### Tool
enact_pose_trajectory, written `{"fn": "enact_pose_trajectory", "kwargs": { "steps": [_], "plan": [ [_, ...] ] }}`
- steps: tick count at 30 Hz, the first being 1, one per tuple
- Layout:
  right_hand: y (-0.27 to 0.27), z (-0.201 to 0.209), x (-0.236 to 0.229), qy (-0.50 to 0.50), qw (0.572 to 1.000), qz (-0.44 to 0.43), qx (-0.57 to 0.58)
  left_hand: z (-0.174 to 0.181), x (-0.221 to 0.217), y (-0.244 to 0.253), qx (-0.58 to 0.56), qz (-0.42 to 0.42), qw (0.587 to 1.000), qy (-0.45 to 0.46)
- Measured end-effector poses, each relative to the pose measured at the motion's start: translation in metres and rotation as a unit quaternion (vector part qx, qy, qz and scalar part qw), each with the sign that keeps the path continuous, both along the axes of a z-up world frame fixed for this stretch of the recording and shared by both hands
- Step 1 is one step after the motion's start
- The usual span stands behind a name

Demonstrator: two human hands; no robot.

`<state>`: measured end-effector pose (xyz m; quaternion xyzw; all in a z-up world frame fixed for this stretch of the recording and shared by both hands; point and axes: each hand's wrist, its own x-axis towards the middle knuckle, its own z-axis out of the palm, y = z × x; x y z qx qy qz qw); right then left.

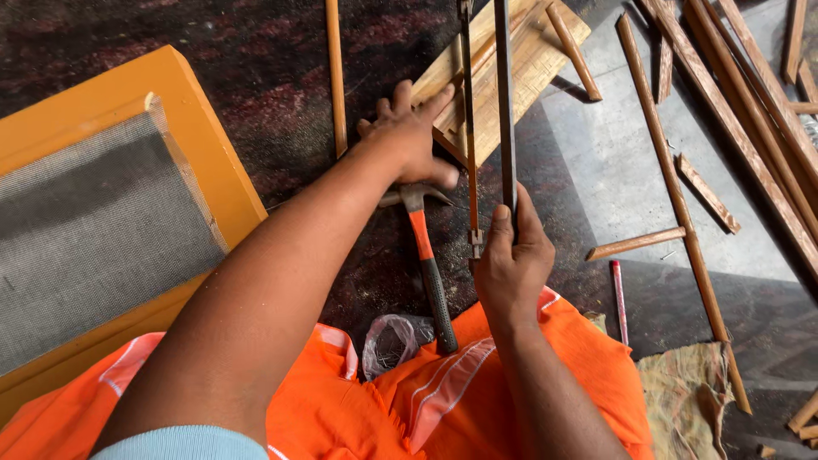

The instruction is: The person assembles a window screen by fitting wooden strips into the frame and securing them with a hammer. They also cut a wooden strip to size using a hand saw.

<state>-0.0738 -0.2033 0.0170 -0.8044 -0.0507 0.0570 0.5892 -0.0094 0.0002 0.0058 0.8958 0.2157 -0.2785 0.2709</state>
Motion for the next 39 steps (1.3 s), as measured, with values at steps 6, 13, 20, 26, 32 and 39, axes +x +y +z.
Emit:
{"fn": "enact_pose_trajectory", "kwargs": {
  "steps": [6, 13, 20, 26, 32, 39],
  "plan": [
    [0.006, -0.002, -0.003, -0.049, 0.998, 0.011, -0.030, -0.021, -0.005, -0.009, 0.023, 0.123, 0.979, -0.162],
    [0.006, -0.007, -0.006, 0.003, 1.000, -0.019, -0.015, -0.029, -0.009, -0.011, 0.008, 0.156, 0.972, -0.174],
    [0.008, -0.005, -0.007, -0.010, 0.999, -0.023, -0.040, -0.022, -0.011, -0.013, 0.013, 0.144, 0.971, -0.188],
    [0.008, 0.001, -0.009, -0.047, 0.997, -0.024, -0.054, -0.022, -0.009, -0.011, 0.008, 0.143, 0.973, -0.182],
    [0.012, 0.002, -0.001, -0.004, 0.998, -0.024, -0.059, -0.028, -0.012, -0.016, -0.010, 0.150, 0.970, -0.193],
    [0.017, 0.006, 0.002, -0.052, 0.996, -0.013, -0.077, -0.022, -0.009, -0.009, -0.062, 0.157, 0.962, -0.216]
  ]
}}
